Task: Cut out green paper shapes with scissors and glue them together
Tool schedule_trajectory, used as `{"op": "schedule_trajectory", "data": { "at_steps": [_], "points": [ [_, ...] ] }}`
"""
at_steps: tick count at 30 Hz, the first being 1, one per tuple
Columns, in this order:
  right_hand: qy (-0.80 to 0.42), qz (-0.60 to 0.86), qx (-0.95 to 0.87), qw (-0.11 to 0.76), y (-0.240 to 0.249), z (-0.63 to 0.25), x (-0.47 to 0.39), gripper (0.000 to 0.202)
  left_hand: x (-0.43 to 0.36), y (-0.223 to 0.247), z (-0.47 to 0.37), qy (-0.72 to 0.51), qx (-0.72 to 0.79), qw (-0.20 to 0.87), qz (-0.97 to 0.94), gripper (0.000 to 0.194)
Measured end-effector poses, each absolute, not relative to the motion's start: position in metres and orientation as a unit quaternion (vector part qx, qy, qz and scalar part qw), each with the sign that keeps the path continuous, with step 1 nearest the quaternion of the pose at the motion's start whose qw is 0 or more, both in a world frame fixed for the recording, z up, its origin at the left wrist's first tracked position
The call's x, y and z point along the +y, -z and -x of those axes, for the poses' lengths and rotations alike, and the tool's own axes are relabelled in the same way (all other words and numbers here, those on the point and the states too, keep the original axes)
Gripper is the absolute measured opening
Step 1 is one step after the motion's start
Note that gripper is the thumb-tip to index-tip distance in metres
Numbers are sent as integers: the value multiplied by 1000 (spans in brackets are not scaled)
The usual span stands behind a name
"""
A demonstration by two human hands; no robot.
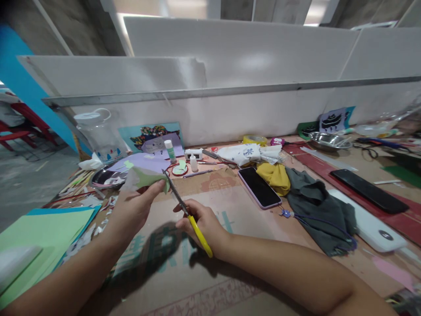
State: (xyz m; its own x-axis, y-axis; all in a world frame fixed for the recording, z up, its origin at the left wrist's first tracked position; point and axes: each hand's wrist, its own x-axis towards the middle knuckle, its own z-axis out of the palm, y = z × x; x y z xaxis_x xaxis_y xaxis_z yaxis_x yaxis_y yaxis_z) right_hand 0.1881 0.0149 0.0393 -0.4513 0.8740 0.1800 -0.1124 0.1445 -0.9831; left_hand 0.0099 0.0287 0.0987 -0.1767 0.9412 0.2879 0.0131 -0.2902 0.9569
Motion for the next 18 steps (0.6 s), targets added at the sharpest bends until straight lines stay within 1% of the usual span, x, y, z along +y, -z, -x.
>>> {"op": "schedule_trajectory", "data": {
  "at_steps": [3, 7, 18],
  "points": [
    [-577, 307, -628, 423, -40, -188, 15, 58, 28, -100, -11, -609, 468, 380, -516, 28],
    [-569, 309, -634, 422, -41, -188, 15, 58, 30, -99, -10, -618, 438, 397, -518, 28],
    [-565, 310, -635, 426, -36, -189, 17, 51, 32, -103, -8, -609, 442, 421, -507, 28]
  ]
}}
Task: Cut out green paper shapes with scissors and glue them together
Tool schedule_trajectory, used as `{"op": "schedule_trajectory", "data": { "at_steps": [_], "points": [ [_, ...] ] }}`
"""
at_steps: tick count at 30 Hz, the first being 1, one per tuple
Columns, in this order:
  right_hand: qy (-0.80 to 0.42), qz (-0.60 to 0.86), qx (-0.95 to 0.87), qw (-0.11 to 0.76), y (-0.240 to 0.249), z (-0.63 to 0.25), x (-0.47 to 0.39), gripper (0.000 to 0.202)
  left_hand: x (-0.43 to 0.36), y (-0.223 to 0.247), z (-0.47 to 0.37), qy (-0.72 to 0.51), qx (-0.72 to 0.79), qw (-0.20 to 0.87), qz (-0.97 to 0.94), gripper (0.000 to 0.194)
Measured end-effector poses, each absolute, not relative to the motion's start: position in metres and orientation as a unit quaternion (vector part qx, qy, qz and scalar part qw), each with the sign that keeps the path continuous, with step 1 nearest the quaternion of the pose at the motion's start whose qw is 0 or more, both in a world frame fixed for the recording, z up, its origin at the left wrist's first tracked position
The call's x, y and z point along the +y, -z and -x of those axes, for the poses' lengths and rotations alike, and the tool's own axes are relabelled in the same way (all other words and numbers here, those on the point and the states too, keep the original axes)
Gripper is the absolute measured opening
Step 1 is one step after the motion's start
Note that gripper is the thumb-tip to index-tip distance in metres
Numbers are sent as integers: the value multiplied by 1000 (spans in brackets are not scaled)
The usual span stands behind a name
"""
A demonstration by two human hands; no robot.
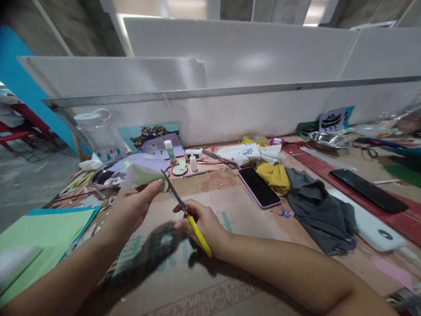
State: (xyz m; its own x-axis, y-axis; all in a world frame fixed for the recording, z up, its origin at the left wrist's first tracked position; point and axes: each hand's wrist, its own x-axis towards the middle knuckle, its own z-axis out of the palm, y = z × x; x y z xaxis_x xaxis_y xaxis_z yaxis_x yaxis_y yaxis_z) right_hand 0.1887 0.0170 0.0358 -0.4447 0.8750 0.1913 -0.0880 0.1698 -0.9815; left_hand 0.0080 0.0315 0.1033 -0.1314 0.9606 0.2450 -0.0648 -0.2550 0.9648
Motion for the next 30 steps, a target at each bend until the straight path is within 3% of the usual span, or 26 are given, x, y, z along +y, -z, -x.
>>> {"op": "schedule_trajectory", "data": {
  "at_steps": [10, 21, 30],
  "points": [
    [-566, 305, -636, 427, -38, -189, 17, 47, 35, -99, -3, -602, 444, 434, -502, 33],
    [-561, 292, -658, 409, -44, -190, 11, 68, 34, -109, -5, -610, 445, 418, -505, 24],
    [-605, 277, -622, 413, -35, -189, 11, 67, 32, -112, -6, -576, 469, 404, -534, 23]
  ]
}}
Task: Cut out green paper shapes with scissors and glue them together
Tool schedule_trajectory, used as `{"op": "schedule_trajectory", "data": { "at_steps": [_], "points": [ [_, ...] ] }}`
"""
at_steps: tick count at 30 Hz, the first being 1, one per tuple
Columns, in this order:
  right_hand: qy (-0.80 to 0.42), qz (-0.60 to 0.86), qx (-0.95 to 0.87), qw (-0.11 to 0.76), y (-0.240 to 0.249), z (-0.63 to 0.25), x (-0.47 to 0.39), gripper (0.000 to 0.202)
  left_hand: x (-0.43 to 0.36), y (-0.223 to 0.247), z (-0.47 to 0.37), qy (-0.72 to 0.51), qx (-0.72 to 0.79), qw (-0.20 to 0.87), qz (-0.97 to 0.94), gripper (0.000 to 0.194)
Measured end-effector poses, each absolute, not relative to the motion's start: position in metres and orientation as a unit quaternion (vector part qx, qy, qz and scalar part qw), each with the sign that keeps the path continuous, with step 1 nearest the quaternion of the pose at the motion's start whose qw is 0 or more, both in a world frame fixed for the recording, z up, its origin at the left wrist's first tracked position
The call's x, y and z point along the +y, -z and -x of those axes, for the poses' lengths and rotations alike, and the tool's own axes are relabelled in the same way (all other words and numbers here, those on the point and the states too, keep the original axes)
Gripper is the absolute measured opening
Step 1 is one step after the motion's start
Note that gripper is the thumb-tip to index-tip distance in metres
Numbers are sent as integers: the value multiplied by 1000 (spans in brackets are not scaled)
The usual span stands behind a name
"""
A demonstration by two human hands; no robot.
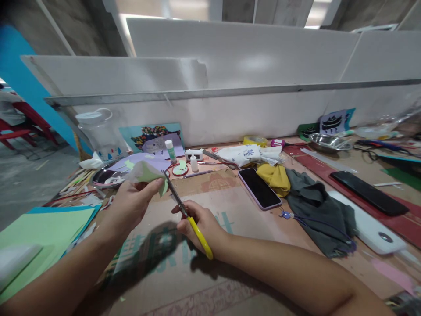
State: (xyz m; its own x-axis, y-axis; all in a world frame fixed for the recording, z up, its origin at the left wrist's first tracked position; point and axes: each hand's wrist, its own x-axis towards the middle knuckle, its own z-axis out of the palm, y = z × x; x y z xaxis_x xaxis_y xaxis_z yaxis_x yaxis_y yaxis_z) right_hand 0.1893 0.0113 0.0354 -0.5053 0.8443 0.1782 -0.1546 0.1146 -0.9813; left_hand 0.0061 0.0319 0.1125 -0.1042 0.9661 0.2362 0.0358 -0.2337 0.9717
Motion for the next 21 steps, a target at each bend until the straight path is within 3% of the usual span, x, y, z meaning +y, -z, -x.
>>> {"op": "schedule_trajectory", "data": {
  "at_steps": [21],
  "points": [
    [-602, 290, -612, 424, -38, -189, 14, 64, 28, -108, -7, -567, 463, 381, -565, 22]
  ]
}}
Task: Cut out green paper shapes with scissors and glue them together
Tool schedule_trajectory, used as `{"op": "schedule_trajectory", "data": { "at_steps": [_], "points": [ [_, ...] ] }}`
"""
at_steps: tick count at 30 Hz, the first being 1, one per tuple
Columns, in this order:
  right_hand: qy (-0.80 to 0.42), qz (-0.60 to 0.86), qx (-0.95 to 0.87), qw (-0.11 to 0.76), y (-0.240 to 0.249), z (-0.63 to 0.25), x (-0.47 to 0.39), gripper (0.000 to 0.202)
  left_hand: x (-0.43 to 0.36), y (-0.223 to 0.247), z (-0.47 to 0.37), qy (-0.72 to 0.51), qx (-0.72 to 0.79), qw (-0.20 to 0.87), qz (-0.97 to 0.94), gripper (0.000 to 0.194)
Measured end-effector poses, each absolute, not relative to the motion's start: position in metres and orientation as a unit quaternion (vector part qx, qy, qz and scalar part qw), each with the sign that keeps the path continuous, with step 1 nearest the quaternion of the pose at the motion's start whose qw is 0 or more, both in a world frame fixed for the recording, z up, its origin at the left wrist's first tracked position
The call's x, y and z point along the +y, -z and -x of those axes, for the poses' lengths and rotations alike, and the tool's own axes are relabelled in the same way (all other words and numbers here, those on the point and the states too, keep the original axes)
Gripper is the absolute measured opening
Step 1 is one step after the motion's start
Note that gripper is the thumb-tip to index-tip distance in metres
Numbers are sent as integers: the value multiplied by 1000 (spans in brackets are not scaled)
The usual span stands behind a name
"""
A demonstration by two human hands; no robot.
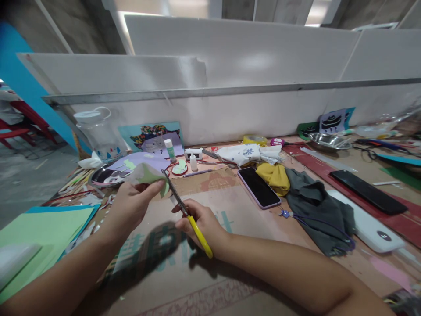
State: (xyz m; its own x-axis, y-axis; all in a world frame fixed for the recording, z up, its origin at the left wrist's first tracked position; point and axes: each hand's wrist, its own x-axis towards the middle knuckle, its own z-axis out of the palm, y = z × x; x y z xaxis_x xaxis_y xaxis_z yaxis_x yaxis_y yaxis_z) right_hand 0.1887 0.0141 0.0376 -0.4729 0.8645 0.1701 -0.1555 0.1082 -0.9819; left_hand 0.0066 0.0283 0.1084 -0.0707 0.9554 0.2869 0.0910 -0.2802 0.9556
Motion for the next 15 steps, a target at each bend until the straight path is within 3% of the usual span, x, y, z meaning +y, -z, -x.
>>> {"op": "schedule_trajectory", "data": {
  "at_steps": [15],
  "points": [
    [-583, 293, -627, 426, -38, -190, 15, 60, 31, -112, -7, -577, 435, 449, -526, 30]
  ]
}}
